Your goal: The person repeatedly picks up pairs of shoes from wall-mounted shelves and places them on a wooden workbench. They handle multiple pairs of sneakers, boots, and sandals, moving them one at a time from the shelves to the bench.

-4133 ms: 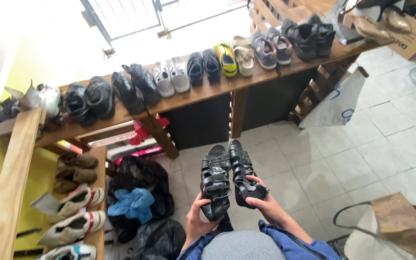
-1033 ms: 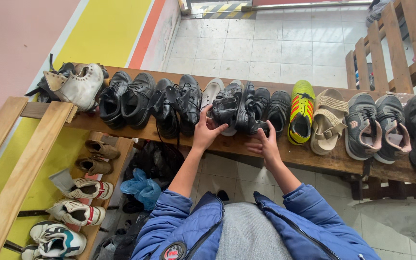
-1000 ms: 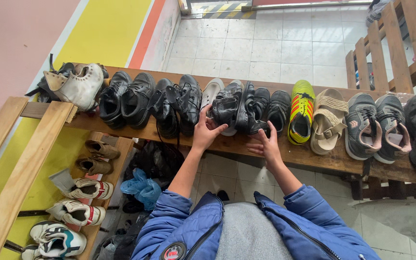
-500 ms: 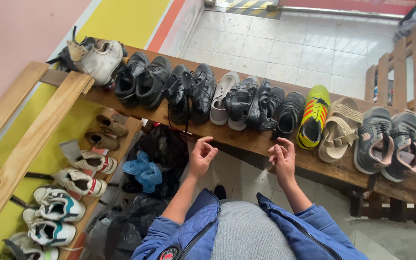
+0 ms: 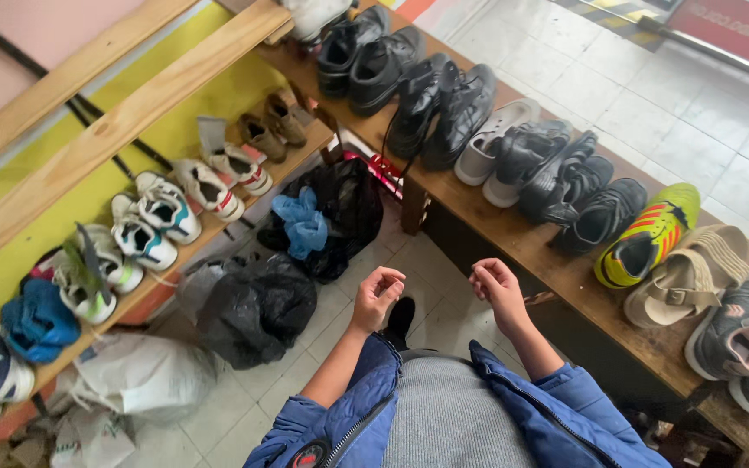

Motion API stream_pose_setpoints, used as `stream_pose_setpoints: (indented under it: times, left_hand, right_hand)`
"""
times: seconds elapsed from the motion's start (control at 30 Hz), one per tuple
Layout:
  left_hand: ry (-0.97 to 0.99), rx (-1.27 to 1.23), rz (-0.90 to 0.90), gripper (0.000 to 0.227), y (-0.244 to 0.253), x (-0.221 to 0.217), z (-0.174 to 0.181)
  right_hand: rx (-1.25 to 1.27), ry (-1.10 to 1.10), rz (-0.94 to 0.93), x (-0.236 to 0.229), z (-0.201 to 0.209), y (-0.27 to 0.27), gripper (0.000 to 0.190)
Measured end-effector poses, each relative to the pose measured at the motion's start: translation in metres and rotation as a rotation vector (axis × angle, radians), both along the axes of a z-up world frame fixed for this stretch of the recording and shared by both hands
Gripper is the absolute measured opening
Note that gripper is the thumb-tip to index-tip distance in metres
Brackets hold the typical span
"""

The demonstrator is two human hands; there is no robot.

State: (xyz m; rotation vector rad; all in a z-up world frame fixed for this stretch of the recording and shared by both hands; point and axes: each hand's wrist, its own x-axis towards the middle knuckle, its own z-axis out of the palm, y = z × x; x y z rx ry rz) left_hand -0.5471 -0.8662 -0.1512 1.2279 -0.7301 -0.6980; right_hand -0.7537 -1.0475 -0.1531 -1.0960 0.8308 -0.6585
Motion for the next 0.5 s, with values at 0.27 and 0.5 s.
stream_pose_setpoints:
  times: [0.27,0.5]
  left_hand:
    - [0.001,0.068,0.180,0.011,0.088,-0.056,-0.021]
    - [0.027,0.101,0.334,0.012,0.141,-0.072,-0.015]
  right_hand:
    - [0.052,0.079,0.243,-0.007,-0.023,0.055,0.011]
    - [0.072,0.097,0.473,0.015,-0.016,0.091,0.011]
